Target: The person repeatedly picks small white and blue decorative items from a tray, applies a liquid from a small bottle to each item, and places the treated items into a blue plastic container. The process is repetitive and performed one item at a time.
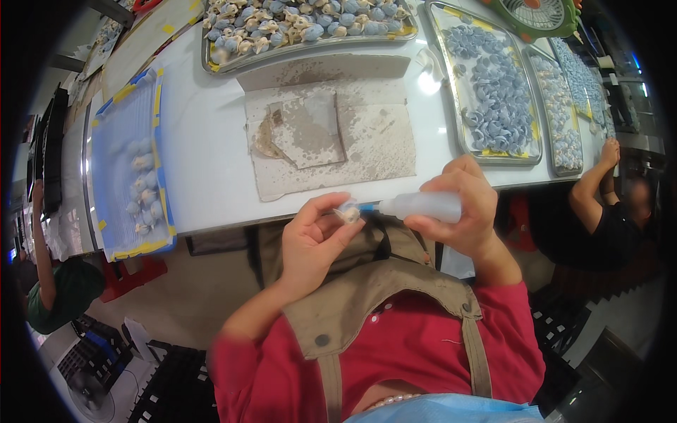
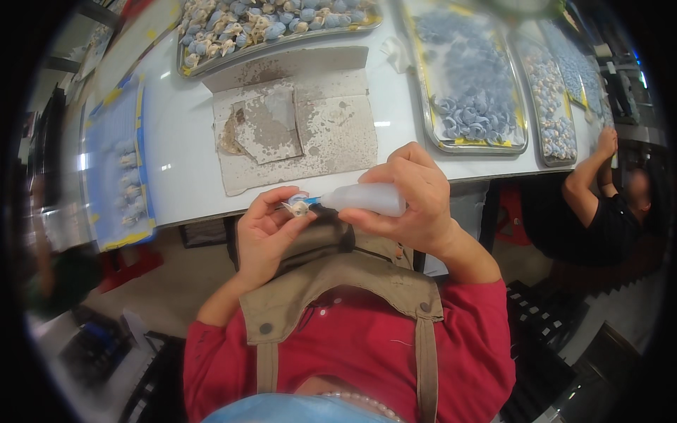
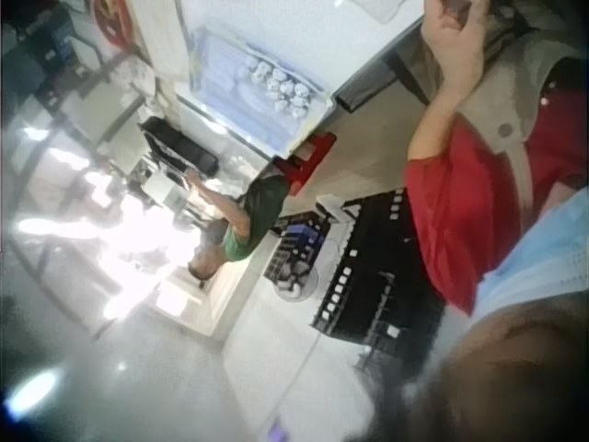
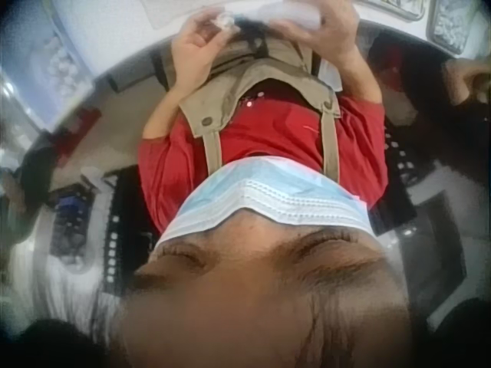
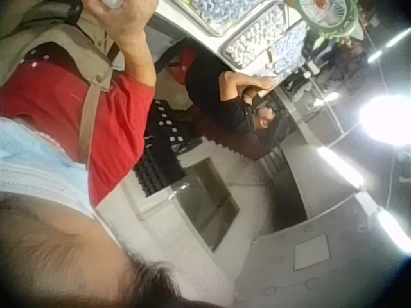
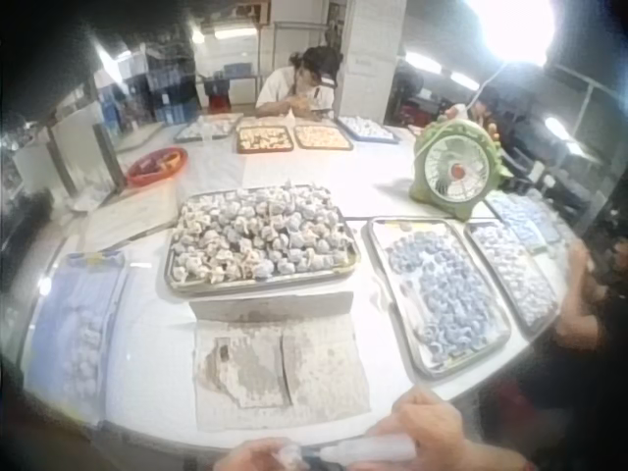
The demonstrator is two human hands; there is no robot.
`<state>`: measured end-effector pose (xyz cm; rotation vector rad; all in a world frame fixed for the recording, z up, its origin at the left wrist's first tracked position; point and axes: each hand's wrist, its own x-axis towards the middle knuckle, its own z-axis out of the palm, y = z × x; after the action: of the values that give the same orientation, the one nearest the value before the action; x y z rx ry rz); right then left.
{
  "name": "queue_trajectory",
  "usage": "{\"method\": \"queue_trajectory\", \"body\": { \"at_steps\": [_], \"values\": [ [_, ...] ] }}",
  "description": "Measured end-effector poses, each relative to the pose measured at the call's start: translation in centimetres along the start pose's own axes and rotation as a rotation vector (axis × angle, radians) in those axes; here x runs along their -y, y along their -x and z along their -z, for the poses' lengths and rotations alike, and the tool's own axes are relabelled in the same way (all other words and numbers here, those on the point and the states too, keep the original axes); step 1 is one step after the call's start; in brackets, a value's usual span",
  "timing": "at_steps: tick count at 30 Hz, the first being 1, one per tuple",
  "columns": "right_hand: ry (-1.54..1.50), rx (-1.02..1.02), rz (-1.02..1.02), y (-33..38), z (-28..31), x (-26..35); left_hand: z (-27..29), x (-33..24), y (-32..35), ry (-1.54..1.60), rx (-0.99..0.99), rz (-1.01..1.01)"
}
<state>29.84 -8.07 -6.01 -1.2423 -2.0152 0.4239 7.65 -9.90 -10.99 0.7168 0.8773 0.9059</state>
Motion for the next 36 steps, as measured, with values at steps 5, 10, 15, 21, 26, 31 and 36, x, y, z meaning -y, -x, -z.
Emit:
{"method": "queue_trajectory", "body": {
  "at_steps": [5, 10, 15, 21, 26, 31, 36],
  "values": [
    [0.019, -0.048, 0.019, -0.4, -0.15, 0.29, -0.06, 0.03, -0.03, 0.007, 0.0, -0.004],
    [0.028, 0.012, 0.035, -0.56, 0.2, 0.45, 0.08, 0.17, -0.06, -0.016, 0.008, -0.007],
    [0.017, 0.014, 0.04, -0.66, 0.19, 0.5, 0.0, 0.05, 0.0, -0.024, 0.003, 0.007],
    [0.048, -0.022, 0.046, -0.8, 0.09, 0.45, 0.05, 0.07, -0.04, -0.014, 0.018, 0.0],
    [0.028, -0.055, 0.019, -0.42, 0.03, 0.33, -0.22, -0.2, -0.09, 0.025, 0.014, -0.003],
    [0.022, -0.072, -0.015, -0.2, 0.35, 0.27, 0.33, 0.17, -0.28, 0.08, -0.001, 0.027],
    [0.031, -0.066, -0.003, -0.24, 0.18, 0.13, 0.34, 0.27, -0.28, 0.081, 0.007, 0.015]
  ]
}}
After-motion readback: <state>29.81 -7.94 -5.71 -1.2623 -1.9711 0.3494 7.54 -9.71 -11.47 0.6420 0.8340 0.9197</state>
